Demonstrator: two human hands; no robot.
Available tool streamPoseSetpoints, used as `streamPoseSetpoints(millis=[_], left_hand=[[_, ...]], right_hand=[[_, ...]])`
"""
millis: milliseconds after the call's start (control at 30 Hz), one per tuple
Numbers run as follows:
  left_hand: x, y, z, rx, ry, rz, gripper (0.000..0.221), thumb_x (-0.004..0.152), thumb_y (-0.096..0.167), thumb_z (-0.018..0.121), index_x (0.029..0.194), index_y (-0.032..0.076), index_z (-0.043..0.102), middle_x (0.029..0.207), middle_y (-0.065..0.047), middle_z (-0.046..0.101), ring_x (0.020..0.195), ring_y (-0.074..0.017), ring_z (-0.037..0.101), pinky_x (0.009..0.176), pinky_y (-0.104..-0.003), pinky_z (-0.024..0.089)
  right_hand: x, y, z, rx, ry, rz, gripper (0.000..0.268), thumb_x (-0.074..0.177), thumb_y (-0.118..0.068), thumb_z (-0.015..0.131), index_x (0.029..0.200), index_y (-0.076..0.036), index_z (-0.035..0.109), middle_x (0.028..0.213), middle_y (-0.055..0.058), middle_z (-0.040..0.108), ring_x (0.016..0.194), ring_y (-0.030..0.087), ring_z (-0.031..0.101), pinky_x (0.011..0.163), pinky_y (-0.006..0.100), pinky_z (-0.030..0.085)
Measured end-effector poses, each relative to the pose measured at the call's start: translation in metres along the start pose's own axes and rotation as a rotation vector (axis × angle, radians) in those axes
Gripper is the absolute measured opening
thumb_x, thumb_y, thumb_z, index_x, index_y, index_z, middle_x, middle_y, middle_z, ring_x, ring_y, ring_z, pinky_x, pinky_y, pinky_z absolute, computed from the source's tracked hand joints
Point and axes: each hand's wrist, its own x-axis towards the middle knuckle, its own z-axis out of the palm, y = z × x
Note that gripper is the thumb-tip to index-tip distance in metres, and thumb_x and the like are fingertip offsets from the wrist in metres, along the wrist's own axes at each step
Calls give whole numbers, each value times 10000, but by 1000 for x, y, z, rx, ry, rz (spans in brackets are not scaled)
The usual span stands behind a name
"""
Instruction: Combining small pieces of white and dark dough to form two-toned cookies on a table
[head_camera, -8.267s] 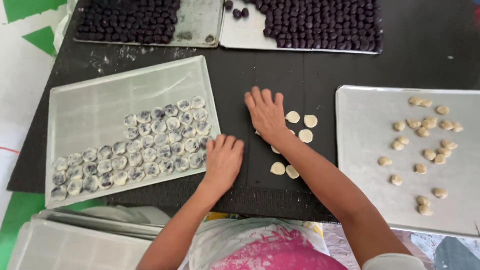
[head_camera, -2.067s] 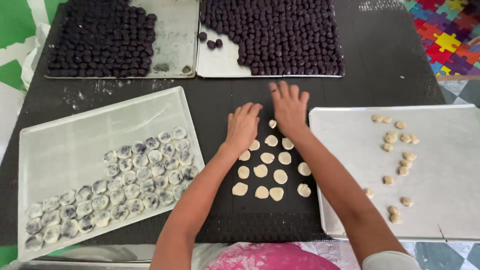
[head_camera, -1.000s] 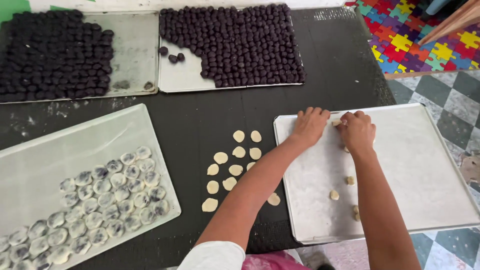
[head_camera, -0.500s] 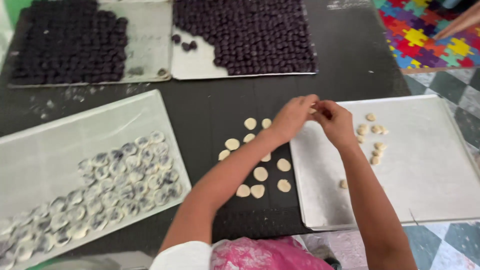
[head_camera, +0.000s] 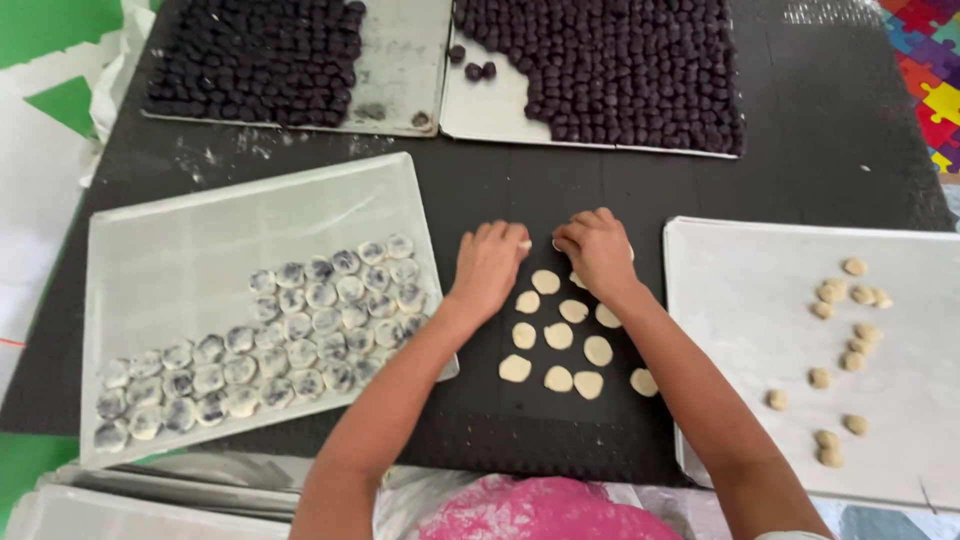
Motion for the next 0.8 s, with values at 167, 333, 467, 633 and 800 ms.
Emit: streamPoseSetpoints(millis=[167,333,467,633,800], left_hand=[[-12,-8,24,17,-32,30,199,885,295,622,1054,204,570,1005,-7,547,969,-231,535,775,-384,423],[-29,5,-42,-3,-68,25,454,883,273,636,1306,167,508,1192,-79,550,1086,-278,520,856,-435,411],[-76,8,-70,-45,-70,125,335,942,248,549,1255,126,544,1098,-111,592,1008,-302,539,769,-432,424],[-134,9,-77,-66,-50,200,175,947,243,565,1086,146,609,959,-55,585,960,-272,527,734,-374,378],[-149,10,-80,55,61,235,90,885,114,627,966,108,587,975,-43,566,962,-273,491,752,-399,333]], right_hand=[[44,-7,-5,-121,65,1,172,925,-352,627,975,-209,707,924,0,626,873,252,546,692,379,453],[60,-29,8,-422,4,-36,313,975,-215,452,1272,-193,548,1160,62,529,1002,275,465,777,410,359],[67,-50,-9,-460,-195,97,382,1001,-258,423,1382,-233,442,1320,66,480,1046,275,452,814,449,334],[69,-86,-5,-339,-18,-2,400,1012,-239,407,1409,-200,423,1307,101,480,1012,298,454,789,454,332],[68,-94,24,-669,239,-176,414,905,-132,529,1299,-261,523,1229,28,525,874,241,444,702,402,351]])
